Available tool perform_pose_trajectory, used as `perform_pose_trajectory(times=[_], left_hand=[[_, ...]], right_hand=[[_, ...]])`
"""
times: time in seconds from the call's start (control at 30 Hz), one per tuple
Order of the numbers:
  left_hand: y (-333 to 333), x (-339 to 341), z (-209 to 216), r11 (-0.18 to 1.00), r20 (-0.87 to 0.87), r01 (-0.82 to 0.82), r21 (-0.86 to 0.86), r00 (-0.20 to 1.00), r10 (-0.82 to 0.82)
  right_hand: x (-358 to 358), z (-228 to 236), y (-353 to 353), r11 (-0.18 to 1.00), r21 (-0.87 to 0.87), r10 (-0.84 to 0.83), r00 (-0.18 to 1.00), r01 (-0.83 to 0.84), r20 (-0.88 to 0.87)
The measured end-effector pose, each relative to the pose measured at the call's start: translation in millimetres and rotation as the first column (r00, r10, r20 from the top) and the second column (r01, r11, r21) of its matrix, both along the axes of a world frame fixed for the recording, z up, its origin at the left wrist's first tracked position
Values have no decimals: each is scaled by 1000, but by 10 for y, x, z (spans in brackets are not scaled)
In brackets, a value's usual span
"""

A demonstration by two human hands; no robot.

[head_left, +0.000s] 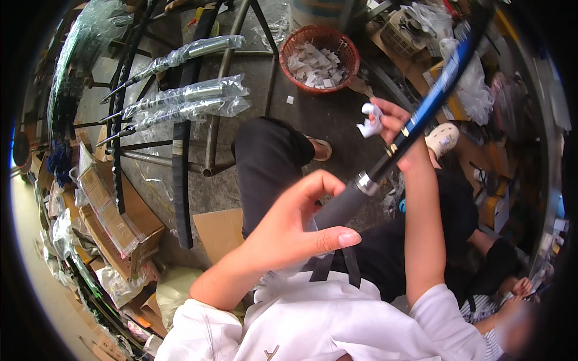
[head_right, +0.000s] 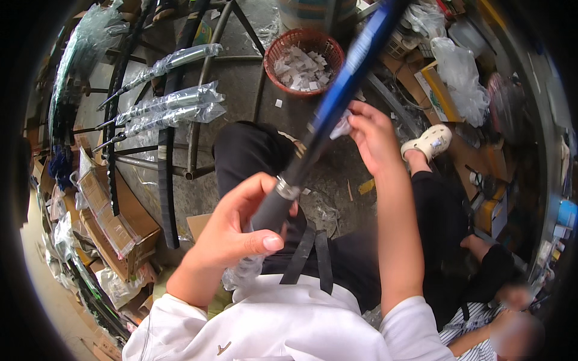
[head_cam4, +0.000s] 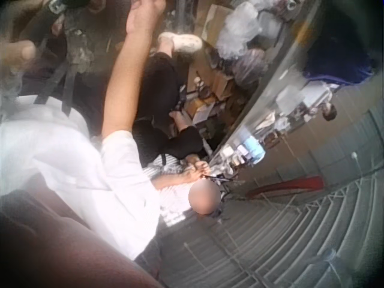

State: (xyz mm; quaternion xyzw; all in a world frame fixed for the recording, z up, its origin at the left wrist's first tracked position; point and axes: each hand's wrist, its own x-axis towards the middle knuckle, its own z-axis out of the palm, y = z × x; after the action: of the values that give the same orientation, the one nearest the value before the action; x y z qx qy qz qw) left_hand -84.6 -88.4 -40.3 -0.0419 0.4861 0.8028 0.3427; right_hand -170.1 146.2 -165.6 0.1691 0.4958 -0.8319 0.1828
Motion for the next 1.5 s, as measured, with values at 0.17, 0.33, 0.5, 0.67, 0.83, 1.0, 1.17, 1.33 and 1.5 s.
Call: perform_pose_trajectory(times=[0.17, 0.33, 0.5, 0.67, 0.83, 1.0, 1.17, 1.33, 1.5], left_hand=[[215, -69, 212, 980, -30, -69, -185, 997, 64], [528, 76, 248, 982, -142, -8, -188, 990, -20], [600, 266, 417, 973, -188, 34, -229, 979, -79], [563, 397, 503, 966, -291, 114, -234, 939, -182], [590, 597, 716, 970, -108, 244, 5, 964, -242], [687, 767, 752, 982, -74, 187, 17, 980, -185], [735, 837, 764, 972, -8, 219, 82, 976, -219], [796, 877, 740, 984, -42, 178, -5, 983, -178], [791, 904, 701, 990, -107, 143, 8, 984, -142]], right_hand=[[836, 919, -23, 975, 219, 69, 984, -32, -163], [1348, 1345, -49, 972, 231, 45, 948, 30, -314], [1685, 1481, 77, 968, 252, 76, 925, 22, -372], [1906, 1480, 191, 931, 343, 100, 815, 125, -570], [2036, 1599, 169, 916, 225, -69, 683, 331, -727], [2108, 1724, 97, 630, 377, 49, 450, 679, -892], [2163, 1836, 119, 387, 426, 294, 328, 818, -898], [2267, 1853, 25, 301, 523, 397, 394, 797, -829], [2268, 1799, 3, 275, 538, 415, 406, 797, -814]])
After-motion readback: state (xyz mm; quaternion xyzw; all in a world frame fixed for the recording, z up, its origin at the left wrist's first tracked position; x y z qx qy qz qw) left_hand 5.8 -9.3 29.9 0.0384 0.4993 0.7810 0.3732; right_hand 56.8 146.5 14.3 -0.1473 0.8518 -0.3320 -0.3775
